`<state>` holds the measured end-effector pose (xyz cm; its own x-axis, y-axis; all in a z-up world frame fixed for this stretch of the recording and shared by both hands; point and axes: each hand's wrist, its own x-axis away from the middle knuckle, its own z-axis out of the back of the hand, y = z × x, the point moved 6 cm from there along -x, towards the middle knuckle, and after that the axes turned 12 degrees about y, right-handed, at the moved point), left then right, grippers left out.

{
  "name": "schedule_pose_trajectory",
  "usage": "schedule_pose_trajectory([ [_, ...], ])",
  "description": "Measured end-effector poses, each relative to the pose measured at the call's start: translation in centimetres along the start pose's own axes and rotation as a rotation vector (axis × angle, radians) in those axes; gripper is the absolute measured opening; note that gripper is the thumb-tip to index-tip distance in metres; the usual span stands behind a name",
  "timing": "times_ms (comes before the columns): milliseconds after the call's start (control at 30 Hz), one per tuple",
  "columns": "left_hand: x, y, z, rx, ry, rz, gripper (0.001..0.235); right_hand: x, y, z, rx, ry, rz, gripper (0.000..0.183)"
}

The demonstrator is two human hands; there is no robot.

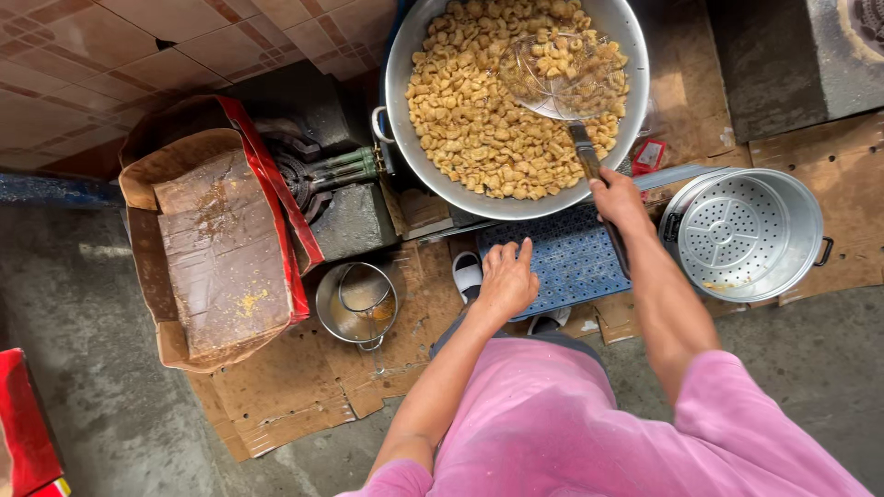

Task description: The person uses a long-handled strainer to stir and lift fried snack pieces from a large wok of hot oil. They transfer the fried pieces into a perforated metal container and then pour them into cardboard boxes.

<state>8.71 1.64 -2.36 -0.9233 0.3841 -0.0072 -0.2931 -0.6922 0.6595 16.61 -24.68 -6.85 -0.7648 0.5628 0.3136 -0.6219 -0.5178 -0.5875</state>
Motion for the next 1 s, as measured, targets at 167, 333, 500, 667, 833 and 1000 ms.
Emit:
schedule_pose_trajectory([
  [167,-2.3,-2.6,2.9,-0.042,0.04,-0.033,0.066,3.2,-2.4,-4.1,0.029,-0.045,-0.044,0.052],
  [333,-1.8,-4.7,4.1,-0.056,0.043,-0.012,0.065,0.2,-7.3,-6.6,0.218,-0.036,0.189,0.05],
  [500,-0.7,-5.7,4.9,-0.045,0.065,0.042,0.069,3.2,-6.3,0.2,0.462,-0.132,0.282,0.047],
  [667,-0.1,-5.8,4.3,-0.032,0.047,0.079,0.069,7.4,-5.2,-0.2,0.585,-0.172,0.321,0.05],
  [833,-0.1,-3.3,3.0,-0.058,0.078,0.043,0.069,5.1,-7.9,-1.5,0.638,-0.167,0.376,0.047],
  [1000,1.0,-1.2,1.8,-0.012,0.147,0.059,0.068,7.9,-2.7,6.5,0.775,-0.269,0.443,0.055],
])
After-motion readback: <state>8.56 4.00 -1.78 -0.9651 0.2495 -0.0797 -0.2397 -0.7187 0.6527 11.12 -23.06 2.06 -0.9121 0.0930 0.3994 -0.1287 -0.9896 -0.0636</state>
